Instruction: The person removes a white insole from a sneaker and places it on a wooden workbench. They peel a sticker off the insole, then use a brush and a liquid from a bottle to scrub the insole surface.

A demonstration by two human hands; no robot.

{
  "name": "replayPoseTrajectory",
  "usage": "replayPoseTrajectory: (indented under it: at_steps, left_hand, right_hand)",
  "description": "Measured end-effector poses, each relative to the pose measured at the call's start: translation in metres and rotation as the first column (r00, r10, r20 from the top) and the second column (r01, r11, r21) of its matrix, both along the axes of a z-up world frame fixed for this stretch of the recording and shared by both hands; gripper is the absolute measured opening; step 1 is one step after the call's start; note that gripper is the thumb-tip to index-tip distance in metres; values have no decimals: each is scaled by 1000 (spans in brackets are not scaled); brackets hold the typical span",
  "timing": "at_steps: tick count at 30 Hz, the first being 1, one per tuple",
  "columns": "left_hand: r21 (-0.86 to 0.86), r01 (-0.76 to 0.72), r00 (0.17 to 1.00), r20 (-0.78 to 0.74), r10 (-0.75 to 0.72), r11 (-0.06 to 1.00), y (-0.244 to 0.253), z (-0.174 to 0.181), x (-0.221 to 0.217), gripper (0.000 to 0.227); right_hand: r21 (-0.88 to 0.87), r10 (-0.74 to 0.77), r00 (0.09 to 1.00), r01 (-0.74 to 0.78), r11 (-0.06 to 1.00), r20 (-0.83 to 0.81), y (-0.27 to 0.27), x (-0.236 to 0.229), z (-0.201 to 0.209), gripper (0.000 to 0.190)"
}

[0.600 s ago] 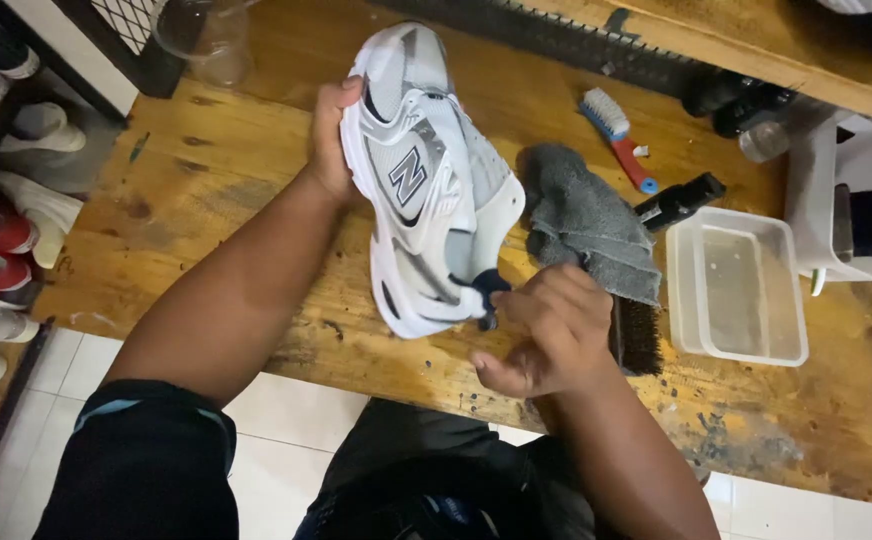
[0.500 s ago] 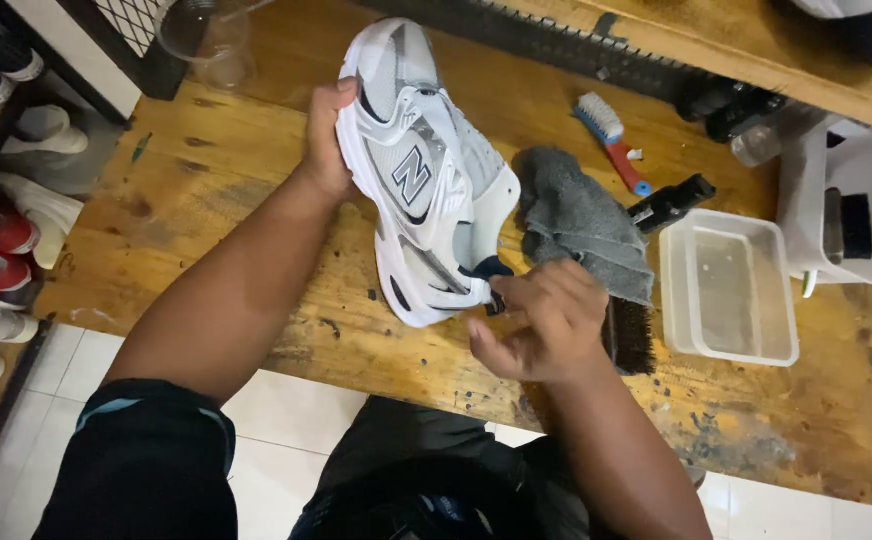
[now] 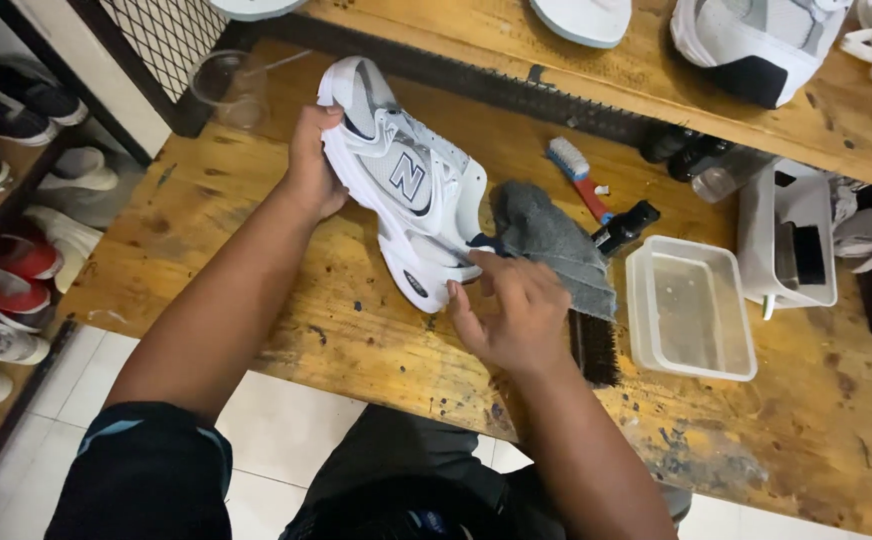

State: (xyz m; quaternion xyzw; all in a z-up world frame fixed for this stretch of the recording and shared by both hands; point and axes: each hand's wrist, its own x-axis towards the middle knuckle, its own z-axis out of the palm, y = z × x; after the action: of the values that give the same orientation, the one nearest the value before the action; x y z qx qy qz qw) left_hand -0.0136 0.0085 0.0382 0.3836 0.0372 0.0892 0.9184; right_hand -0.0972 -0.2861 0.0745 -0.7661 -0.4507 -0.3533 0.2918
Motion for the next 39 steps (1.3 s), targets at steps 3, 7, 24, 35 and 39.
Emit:
replayPoseTrajectory:
  at_steps: [3,7,24,35,39]
  left_hand:
    - [107,-25,999,-25,27,994,8,-16,6,55]
    - [148,-48,998,46,42,988,30,-20,-16,67]
    - [-95,-749,619,251,744,656,126,-59,-190,65]
    - [201,-942,319,781,536,267,152,-75,-235,57]
    - [288,-946,320,762,562,148,141,-72,-244,62]
  right_hand:
    - [121,22,1000,-22,992,5,3,8,-16,31]
    - [139,45,999,-46,989,15,3,6,-12,28]
    - [56,100,994,-97,994,-42,5,-2,-10,22]
    - [-1,112,992,-112,994,-66,6,-2,-12,24]
    - [-14,127,988,-128,992,-84,8,-3,-10,23]
